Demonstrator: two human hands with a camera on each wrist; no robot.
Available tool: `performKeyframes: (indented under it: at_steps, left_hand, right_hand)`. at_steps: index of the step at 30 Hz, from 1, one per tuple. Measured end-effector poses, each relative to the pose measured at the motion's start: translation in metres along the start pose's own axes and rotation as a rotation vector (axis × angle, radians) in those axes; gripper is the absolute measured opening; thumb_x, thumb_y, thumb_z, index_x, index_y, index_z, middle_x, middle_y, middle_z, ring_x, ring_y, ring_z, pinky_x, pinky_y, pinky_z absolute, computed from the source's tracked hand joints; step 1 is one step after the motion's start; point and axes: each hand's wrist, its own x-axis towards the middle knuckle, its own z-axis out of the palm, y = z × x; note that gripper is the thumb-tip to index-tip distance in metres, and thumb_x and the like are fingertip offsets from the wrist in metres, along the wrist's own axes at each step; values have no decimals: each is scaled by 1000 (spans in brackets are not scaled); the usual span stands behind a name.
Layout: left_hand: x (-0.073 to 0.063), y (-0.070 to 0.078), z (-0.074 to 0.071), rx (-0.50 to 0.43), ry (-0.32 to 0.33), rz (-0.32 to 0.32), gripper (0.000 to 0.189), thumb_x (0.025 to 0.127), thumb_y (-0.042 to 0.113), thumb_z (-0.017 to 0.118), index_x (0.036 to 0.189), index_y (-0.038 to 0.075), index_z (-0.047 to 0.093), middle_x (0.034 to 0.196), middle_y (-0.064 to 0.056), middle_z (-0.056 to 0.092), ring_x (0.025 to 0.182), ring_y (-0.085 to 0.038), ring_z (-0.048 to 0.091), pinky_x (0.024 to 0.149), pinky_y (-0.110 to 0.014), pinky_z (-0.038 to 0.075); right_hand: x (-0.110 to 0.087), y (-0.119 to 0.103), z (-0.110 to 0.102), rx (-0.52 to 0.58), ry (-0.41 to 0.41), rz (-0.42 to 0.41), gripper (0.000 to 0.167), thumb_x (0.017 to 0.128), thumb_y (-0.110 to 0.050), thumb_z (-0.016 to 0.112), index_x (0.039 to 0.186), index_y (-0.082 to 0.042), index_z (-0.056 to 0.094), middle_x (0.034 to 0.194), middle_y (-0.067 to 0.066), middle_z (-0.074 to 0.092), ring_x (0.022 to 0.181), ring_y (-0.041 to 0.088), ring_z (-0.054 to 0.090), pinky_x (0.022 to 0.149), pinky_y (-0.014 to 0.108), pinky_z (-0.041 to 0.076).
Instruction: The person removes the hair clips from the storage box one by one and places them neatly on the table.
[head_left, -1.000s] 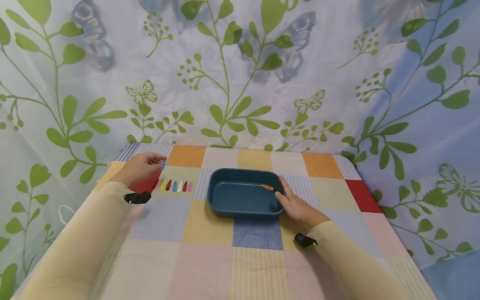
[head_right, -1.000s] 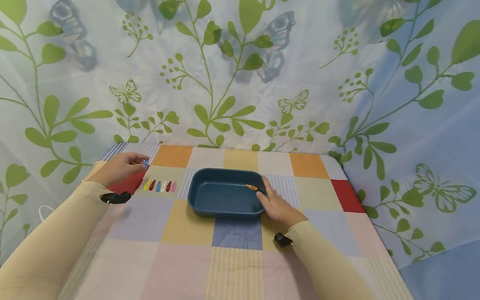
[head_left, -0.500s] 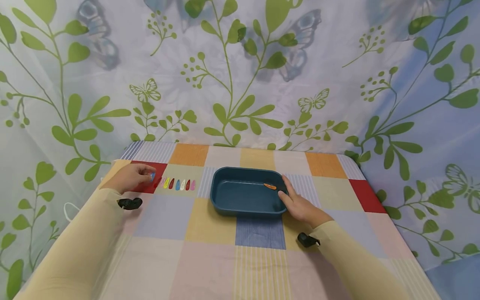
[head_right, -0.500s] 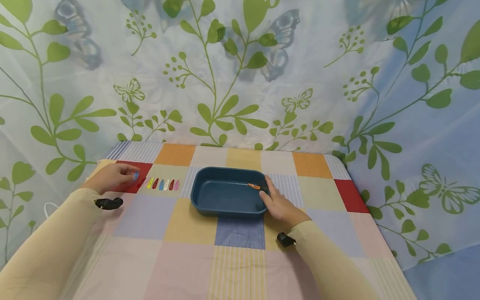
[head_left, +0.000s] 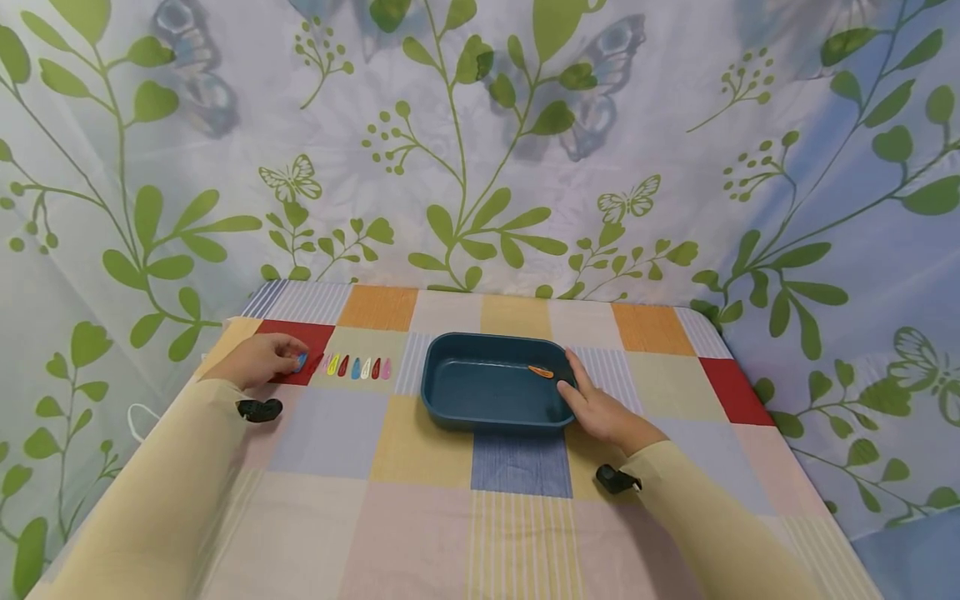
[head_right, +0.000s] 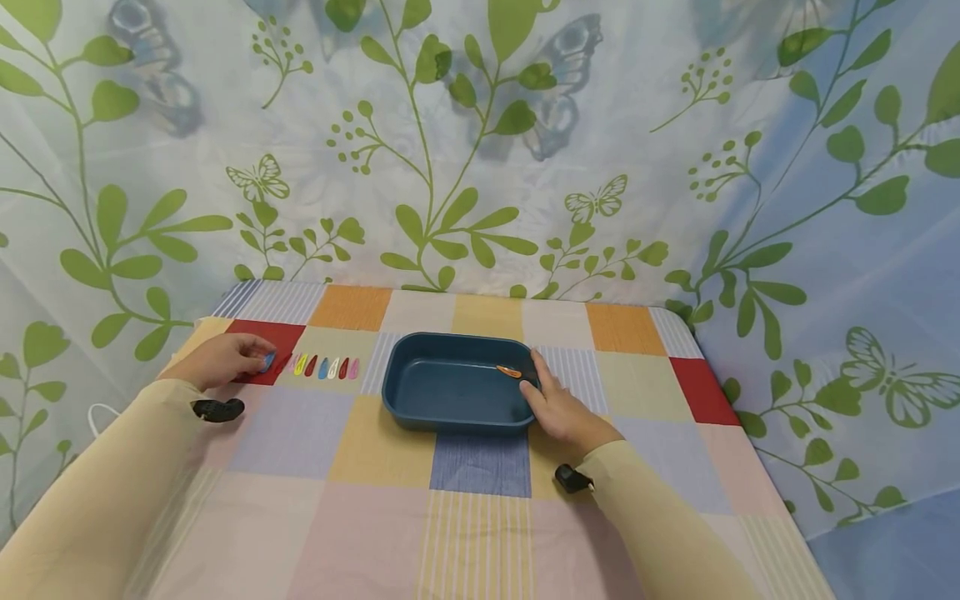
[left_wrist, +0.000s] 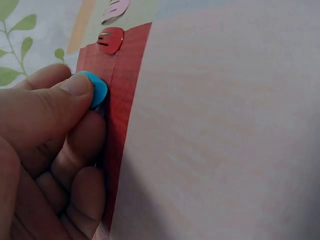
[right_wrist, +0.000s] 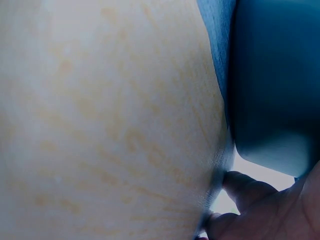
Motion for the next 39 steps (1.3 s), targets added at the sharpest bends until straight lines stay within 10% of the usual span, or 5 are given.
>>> performKeyframes:
  at_steps: [14, 39]
  left_hand:
    - [9, 2, 4, 83, -1, 5, 33, 101, 22, 70, 131, 7, 70, 119, -17, 71, 109, -33, 62, 95, -48, 54]
    - [7, -5, 7, 4, -15, -51, 39, 103, 22, 66, 139, 8, 65, 116, -15, 66, 110, -32, 55, 88, -37, 49]
  right_hand:
    - [2, 4, 1, 5, 11, -28, 70, 115, -52, 21, 168, -27, -17, 176, 23, 3, 150, 62, 27, 119, 75, 24]
    - [3, 5, 3, 10, 19, -54, 69, 115, -48, 21, 168, -23, -16, 177, 20, -2, 151, 63, 22, 120, 77, 19]
